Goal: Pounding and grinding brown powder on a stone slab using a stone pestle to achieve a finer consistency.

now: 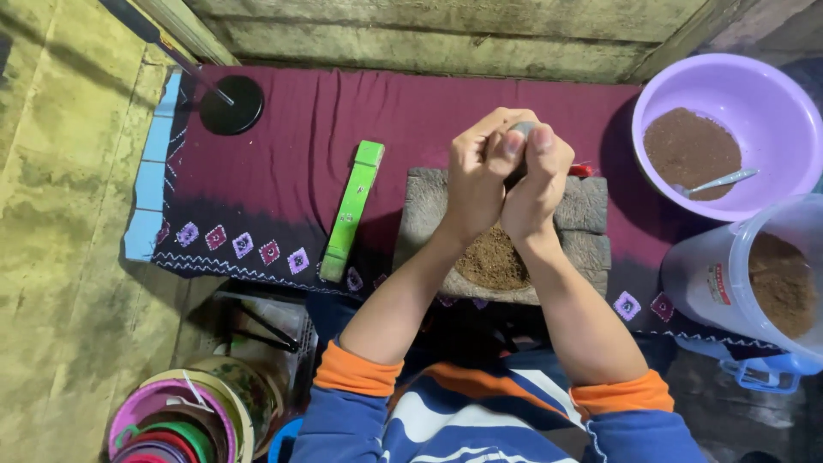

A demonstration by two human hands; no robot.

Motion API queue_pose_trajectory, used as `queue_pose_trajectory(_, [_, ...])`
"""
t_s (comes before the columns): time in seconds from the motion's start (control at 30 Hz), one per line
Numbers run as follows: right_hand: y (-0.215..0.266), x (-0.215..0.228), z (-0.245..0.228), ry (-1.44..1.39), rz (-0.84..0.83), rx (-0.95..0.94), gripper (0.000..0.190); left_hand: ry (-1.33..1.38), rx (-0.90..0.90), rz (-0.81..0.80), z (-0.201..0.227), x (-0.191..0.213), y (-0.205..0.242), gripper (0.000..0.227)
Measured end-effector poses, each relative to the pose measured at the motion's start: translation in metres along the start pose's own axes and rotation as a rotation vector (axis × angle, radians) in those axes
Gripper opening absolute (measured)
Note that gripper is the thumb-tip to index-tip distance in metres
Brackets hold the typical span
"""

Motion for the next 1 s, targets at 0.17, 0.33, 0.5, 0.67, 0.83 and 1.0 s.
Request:
queue_pose_trajectory(0.17, [0.023,0.020,-0.036,-0.006,0.018,0.022,0.054,0.011,-0.079,-0.108,0.007,-0.017,0.030,0.055])
queue_pose_trajectory(0.33, [0.018,0.020,-0.056,-0.026,0.022,0.048,0.055,0.017,-0.153,-0.163,0.025,-0.033,0.039,0.051])
queue_pose_trajectory(0.5, [-0.002,0.040,-0.058,-0.053,0.017,0.052,0.057,0.013,-0.196,-0.108,0.069,-0.048,0.035,0.034])
queue_pose_trajectory(0.67, [-0.004,0.047,-0.051,-0.039,0.019,0.020,0.058,0.017,-0.129,-0.103,0.062,-0.050,0.033,0.035])
queue_pose_trajectory(0.83, [-0.010,0.014,-0.034,-0.021,0.032,-0.014,0.059,-0.037,0.066,-0.018,-0.016,-0.023,0.018,0.060])
queue_pose_trajectory(1.0, [0.001,0.016,-0.032,-0.032,0.038,-0.039,0.061,-0.018,0.081,0.027,-0.008,-0.017,0.020,0.059])
Point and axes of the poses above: each hand's wrist, its own y-axis away from the middle knuckle, its own x-axis out of the back of the hand, z = x × y, the point moved 10 cm from there along -y, towards the middle knuckle, and after that the axes turned 9 degrees about x, right-handed, at the moved point
